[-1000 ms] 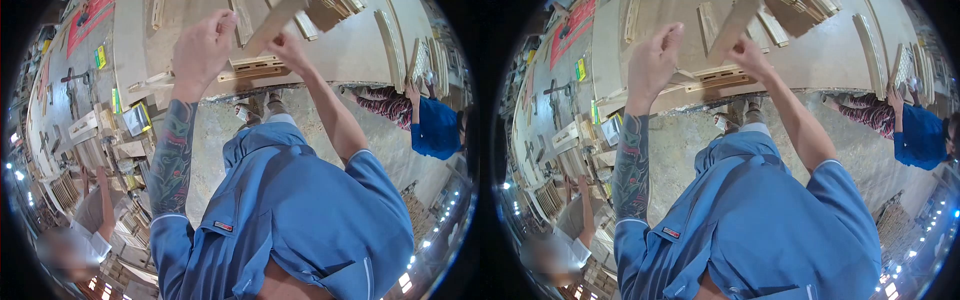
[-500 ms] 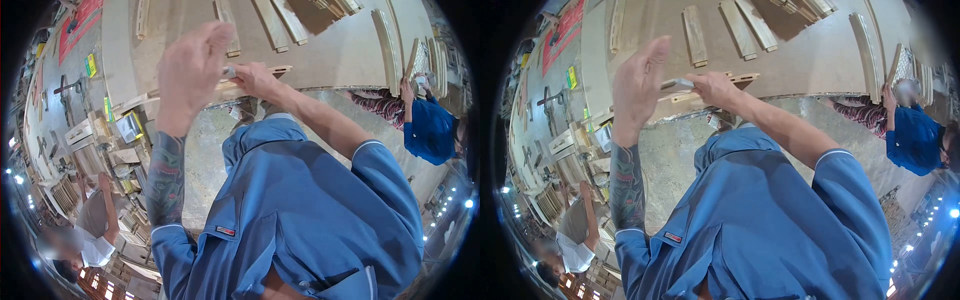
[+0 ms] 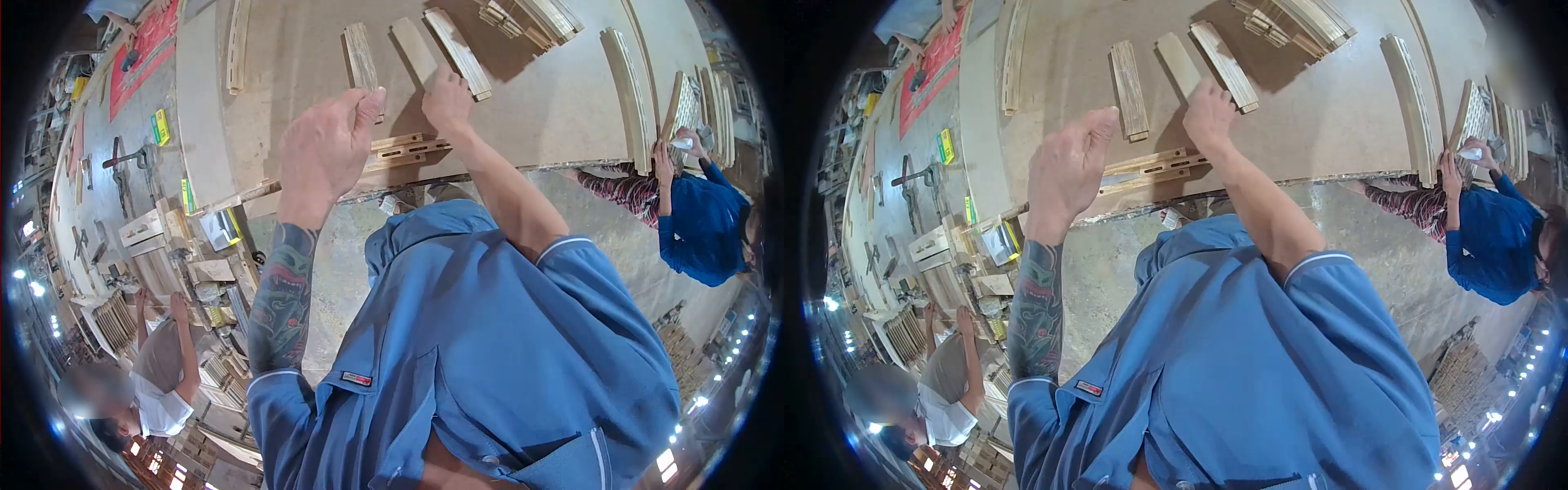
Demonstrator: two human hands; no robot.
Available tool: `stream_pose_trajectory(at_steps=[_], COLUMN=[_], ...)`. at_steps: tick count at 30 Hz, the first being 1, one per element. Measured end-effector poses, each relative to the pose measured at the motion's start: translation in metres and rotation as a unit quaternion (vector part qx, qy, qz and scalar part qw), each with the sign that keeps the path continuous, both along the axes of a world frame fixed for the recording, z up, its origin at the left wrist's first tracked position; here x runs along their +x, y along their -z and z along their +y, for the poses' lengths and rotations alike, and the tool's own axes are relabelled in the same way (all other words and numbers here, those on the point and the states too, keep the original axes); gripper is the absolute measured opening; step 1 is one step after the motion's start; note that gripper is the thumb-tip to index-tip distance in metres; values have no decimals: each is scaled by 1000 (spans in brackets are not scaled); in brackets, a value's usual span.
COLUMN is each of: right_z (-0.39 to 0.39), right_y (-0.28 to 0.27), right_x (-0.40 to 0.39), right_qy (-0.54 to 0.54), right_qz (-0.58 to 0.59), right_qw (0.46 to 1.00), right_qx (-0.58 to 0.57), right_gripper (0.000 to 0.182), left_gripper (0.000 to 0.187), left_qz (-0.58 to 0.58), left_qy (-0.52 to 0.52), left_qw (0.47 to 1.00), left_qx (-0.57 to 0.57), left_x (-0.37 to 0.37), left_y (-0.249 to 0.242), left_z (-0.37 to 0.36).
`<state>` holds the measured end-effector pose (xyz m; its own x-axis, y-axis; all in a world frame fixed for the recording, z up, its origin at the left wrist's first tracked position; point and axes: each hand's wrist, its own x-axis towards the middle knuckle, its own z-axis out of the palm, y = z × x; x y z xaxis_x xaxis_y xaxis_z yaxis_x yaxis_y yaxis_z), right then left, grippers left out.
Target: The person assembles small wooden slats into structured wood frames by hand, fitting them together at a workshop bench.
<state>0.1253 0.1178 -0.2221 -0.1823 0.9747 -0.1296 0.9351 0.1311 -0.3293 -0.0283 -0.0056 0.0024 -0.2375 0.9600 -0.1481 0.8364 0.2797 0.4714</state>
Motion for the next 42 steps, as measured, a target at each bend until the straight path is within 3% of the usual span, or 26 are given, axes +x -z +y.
stream_pose_trajectory(at_steps=[1, 2, 3, 5, 7, 9, 13, 16, 19, 24, 26, 30, 36, 39, 41, 42], right_z=[0, 0, -4, -12, -37, -59, -66, -69, -77, -77, -75, -83, -72, -77, -83, -83], right_y=[-13, -16, -24, -42, -48, -58, -56, -64, -72, -77, -75, -79, -95, -79, -62, -55], right_x=[0, 10, 16, 22, 24, 23, 25, 32, 31, 35, 32, 32, 23, 22, 27, 32], right_qy=[43, 34, 31, 1, -21, -155, -243, -327, -339, -361, -372, -361, -395, -394, -387, -390], right_qz=[35, 156, 155, 379, 425, 516, 394, 333, 278, 272, 277, 267, 190, 218, 256, 248], right_qw=[995, 981, 981, 921, 896, 811, 866, 875, 890, 888, 883, 891, 893, 889, 882, 882], right_qx=[-85, -106, -108, -89, -130, -229, -191, -131, -121, -85, -66, -71, -96, -86, -86, -96], right_gripper=[41, 30, 30, 27, 28, 28, 24, 27, 32, 30, 28, 24, 24, 32, 37, 38], left_gripper=[48, 48, 48, 56, 56, 56, 55, 54, 53, 55, 57, 57, 58, 54, 51, 51], left_qz=[-1, -3, -4, -43, -36, -28, -37, -46, -55, -93, -15, -7, -83, -111, -53, -55], left_qy=[-3, -7, -10, -10, -12, -9, -13, -12, -18, -8, 27, 5, -27, 5, 116, 107], left_qw=[1000, 1000, 1000, 998, 998, 998, 997, 996, 996, 988, 992, 997, 987, 987, 968, 969], left_qx=[9, 17, 15, 53, 52, 52, 72, 80, 73, 121, 125, 82, 133, 117, 219, 216], left_x=[0, 0, -1, -2, -1, -2, -2, 0, 0, -2, -3, 0, -7, 5, 40, 51], left_y=[0, 1, 4, 9, 8, 7, 10, 10, 4, 8, 11, 12, 5, 1, 2, 3], left_z=[0, -2, -3, -2, -3, -4, -6, -9, -12, -8, -7, -10, -2, 8, 24, 26])
